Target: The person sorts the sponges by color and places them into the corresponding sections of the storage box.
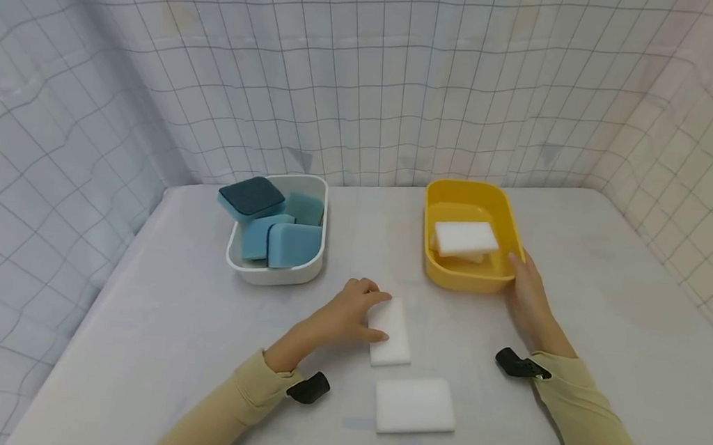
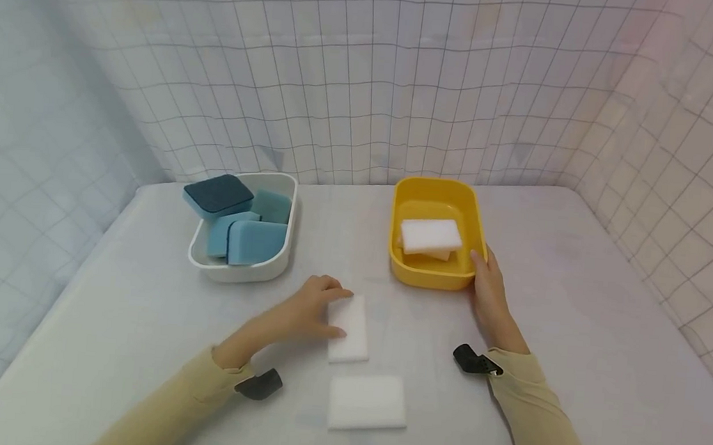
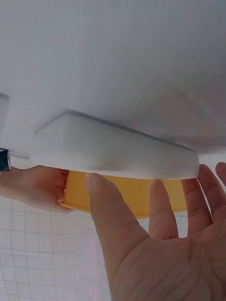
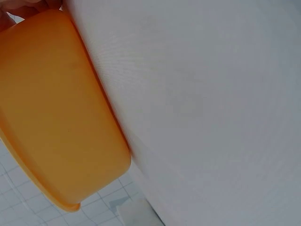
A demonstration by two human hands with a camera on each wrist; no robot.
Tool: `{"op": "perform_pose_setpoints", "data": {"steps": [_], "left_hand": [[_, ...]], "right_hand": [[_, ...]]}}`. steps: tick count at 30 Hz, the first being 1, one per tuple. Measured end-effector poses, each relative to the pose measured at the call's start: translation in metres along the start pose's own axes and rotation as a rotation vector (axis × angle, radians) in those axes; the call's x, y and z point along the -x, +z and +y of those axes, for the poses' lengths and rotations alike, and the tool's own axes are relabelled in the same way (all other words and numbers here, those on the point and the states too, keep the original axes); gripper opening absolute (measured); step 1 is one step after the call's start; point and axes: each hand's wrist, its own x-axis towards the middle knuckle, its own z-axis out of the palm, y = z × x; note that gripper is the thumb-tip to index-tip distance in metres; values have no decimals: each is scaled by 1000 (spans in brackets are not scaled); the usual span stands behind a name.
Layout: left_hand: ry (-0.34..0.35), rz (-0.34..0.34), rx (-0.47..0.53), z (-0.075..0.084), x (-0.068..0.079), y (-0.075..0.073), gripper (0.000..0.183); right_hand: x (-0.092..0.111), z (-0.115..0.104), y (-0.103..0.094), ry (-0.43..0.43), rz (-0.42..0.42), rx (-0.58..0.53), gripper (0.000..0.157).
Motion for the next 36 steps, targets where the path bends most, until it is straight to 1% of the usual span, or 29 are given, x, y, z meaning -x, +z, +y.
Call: {"op": "perform_pose_setpoints", "data": {"steps": [2,6,9,16,20,23,29,36], "left_hand": [[7,-17,-25,1,6,2,63],[20,-14,-65,4,15,3,64],[16,-25,-99,5,20,3,66],[-25,-106,-143,12,23,2,80],[-33,-134,-168,16,25,3,89],[-29,-135,-182,18,26,3,91],[-17,-109,-212,22,27,6,92],[22,-62,-257,19,27,12,90]], "right_hand": [[0,-1,0,8,3,-2,62],[0,0,1,24,7,-6,62],[0,0,1,30,15,-2,62],[-1,-1,2,23,40,36,61],[-1,-1,2,31,46,57,61],[-1,-2,2,29,49,60,60],[-1,-4,2,20,50,80,59],[2,-5,1,23,59,70,60]]}}
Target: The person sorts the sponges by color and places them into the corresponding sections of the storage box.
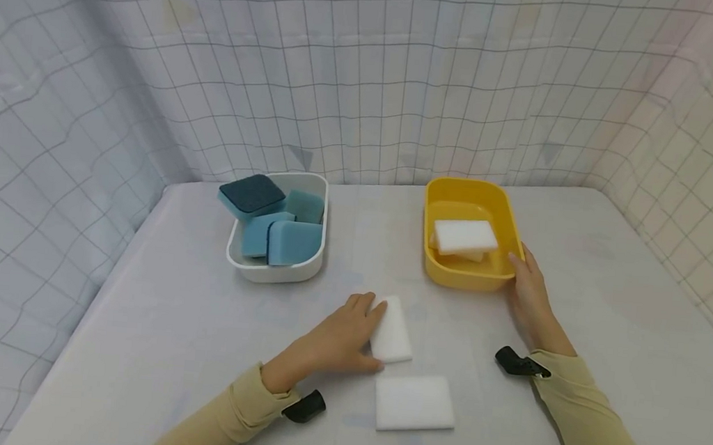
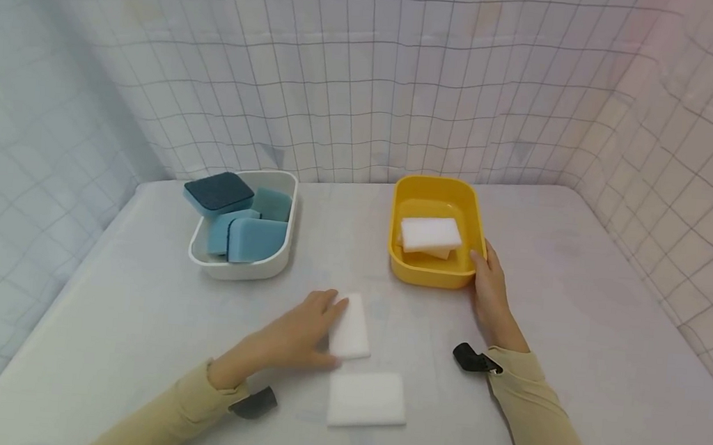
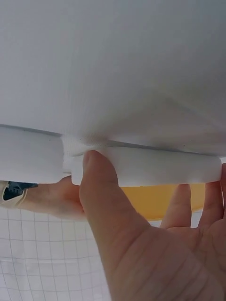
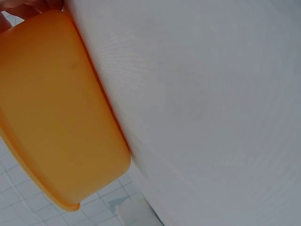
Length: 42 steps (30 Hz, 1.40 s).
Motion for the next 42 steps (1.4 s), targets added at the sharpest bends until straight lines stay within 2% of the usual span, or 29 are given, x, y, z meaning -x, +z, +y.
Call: {"op": "perform_pose_setpoints", "data": {"steps": [6,13,29,34,42], "left_hand": [[29,36,29,-3,-1,1,88],[12,42,113,-5,0,1,86],[-35,8,140,-6,3,-3,86],[-40,-2,129,-5,9,-9,85],[-61,2,171,-5,16,-18,87]], "right_hand": [[0,0,-1,-7,5,19,60],[0,-1,0,-6,5,18,59],[1,1,-2,-3,4,34,60],[3,1,-2,7,10,15,59],[1,0,0,1,7,25,59]]}}
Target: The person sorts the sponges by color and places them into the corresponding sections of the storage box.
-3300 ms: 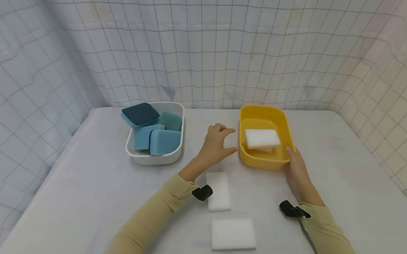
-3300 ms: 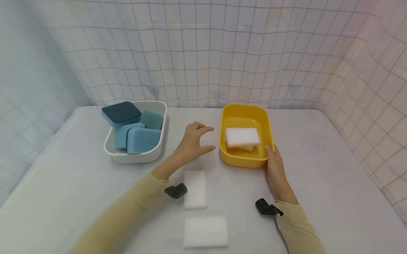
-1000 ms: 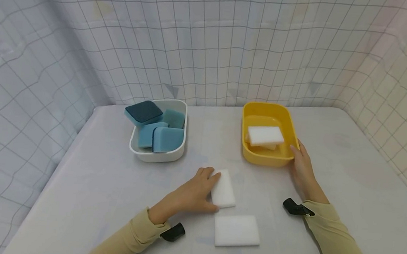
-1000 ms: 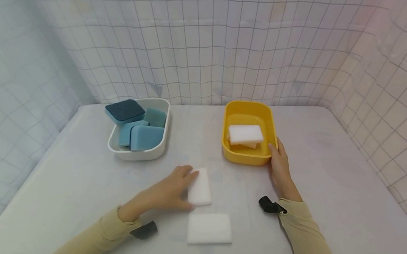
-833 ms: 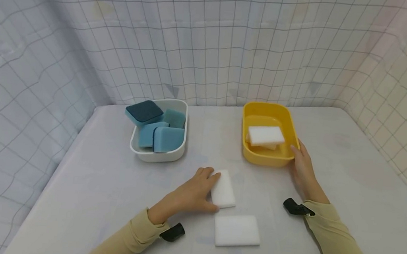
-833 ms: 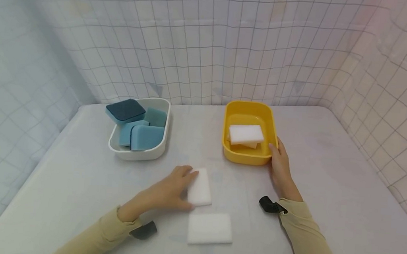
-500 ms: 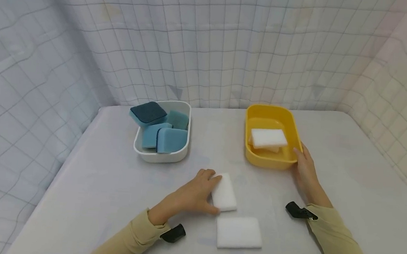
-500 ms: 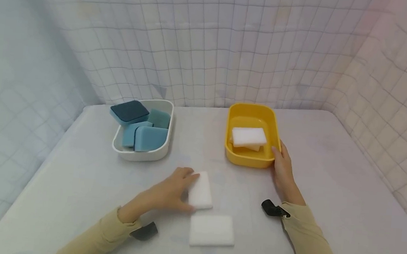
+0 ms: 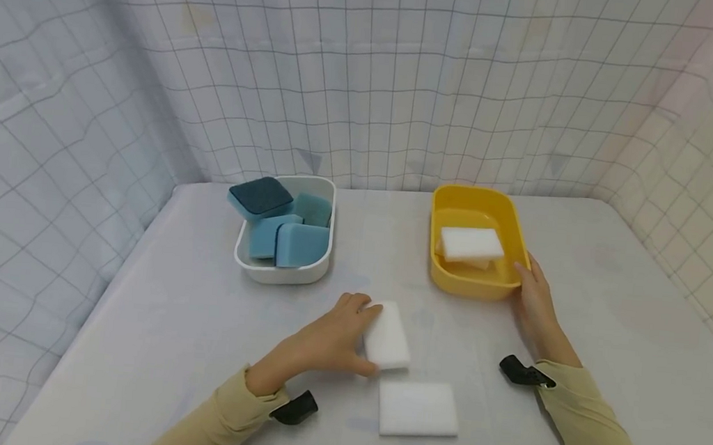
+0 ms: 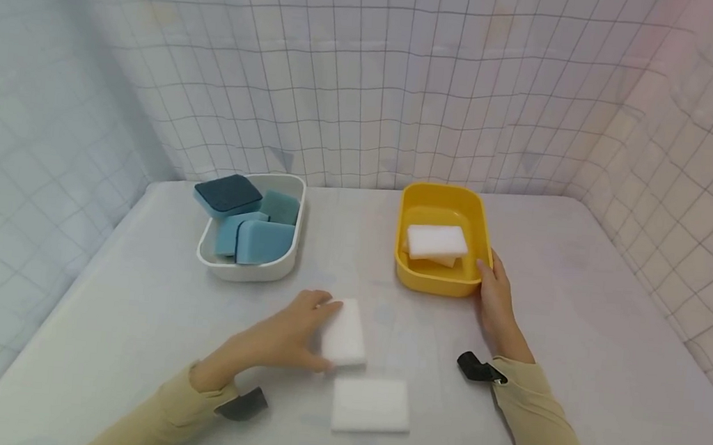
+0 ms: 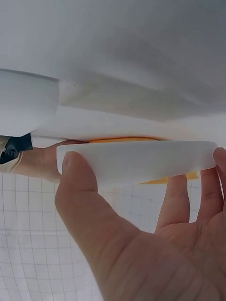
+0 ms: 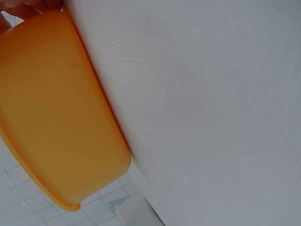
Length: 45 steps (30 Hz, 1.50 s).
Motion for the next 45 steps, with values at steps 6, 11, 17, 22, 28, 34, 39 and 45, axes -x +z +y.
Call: {"op": "perform_pose_setpoints", "data": {"steps": [6,11,17,22,28,34,39,45], "left_hand": [[23,19,43,1,4,-6,85],[33,27,53,3,2,-10,83],[32,39,22,2,0,-13,84],[48,58,36,2,-2,-13,84],[55,67,49,6,-7,-15,84],[52,69,60,10,-13,-16,85],[45,63,84,13,-15,-16,85],[54,73,87,15,-21,-15,86]], "right_hand": [[1,3,0,-4,-8,-25,59],[3,4,-2,-2,6,-20,60],[1,0,0,-14,-3,-20,59],[1,0,0,-17,-7,-19,58],[0,1,0,-27,6,-6,59],[0,1,0,-23,17,7,59],[0,1,1,-27,5,15,58],[1,1,0,-25,12,27,59]]}}
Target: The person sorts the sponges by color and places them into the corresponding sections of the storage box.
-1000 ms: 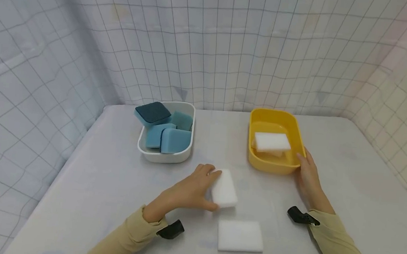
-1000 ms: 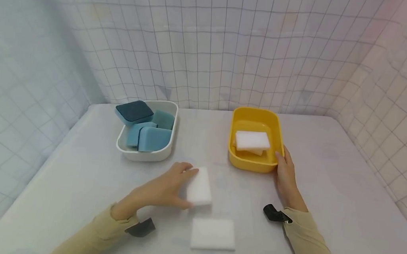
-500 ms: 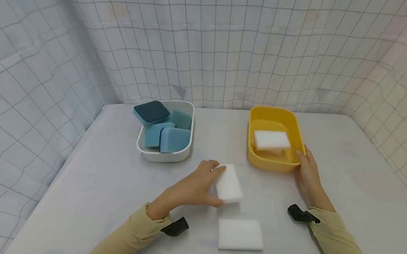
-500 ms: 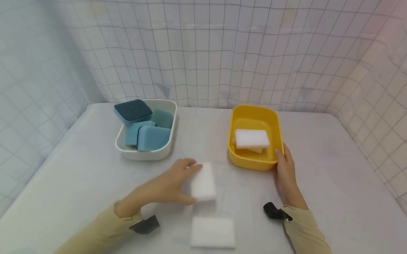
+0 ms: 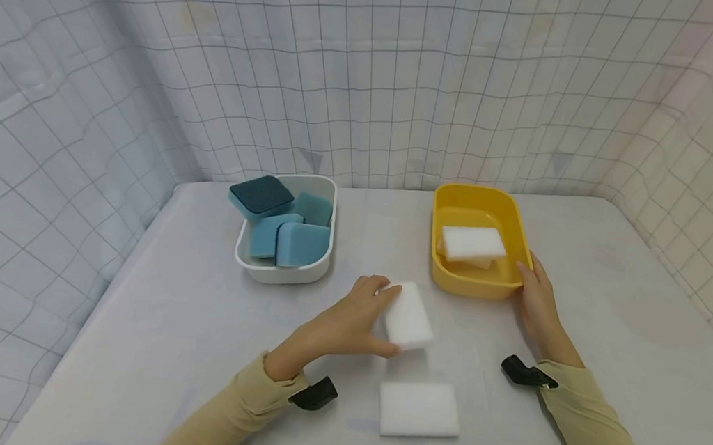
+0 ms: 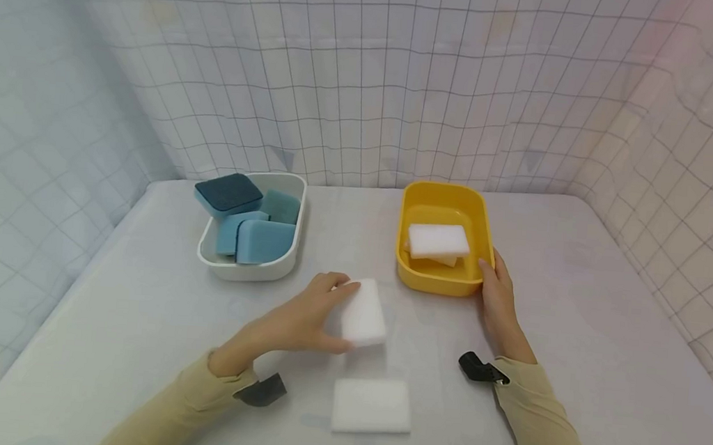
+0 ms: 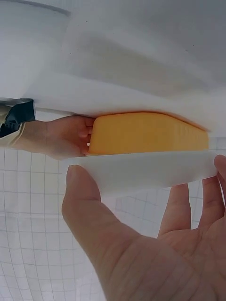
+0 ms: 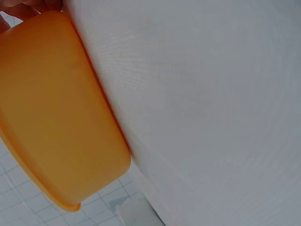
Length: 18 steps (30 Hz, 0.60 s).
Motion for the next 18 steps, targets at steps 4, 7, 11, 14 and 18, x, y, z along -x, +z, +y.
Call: {"op": "perform_pose_setpoints", "data": {"steps": [4,7,11,14,18], "left_hand": [[4,4,-1,0,-3,0,86],[6,1,-9,1,-6,0,86],[12,-2,-24,2,-12,-1,86],[25,5,-39,3,-16,-3,86],[35,21,-48,5,-23,-6,87]], "right_hand": [[0,0,1,-2,-1,-2,59],[-1,0,2,2,2,-10,59],[-1,1,1,11,7,-9,59],[-2,0,1,12,12,2,59],[-1,0,0,7,16,12,59]]}}
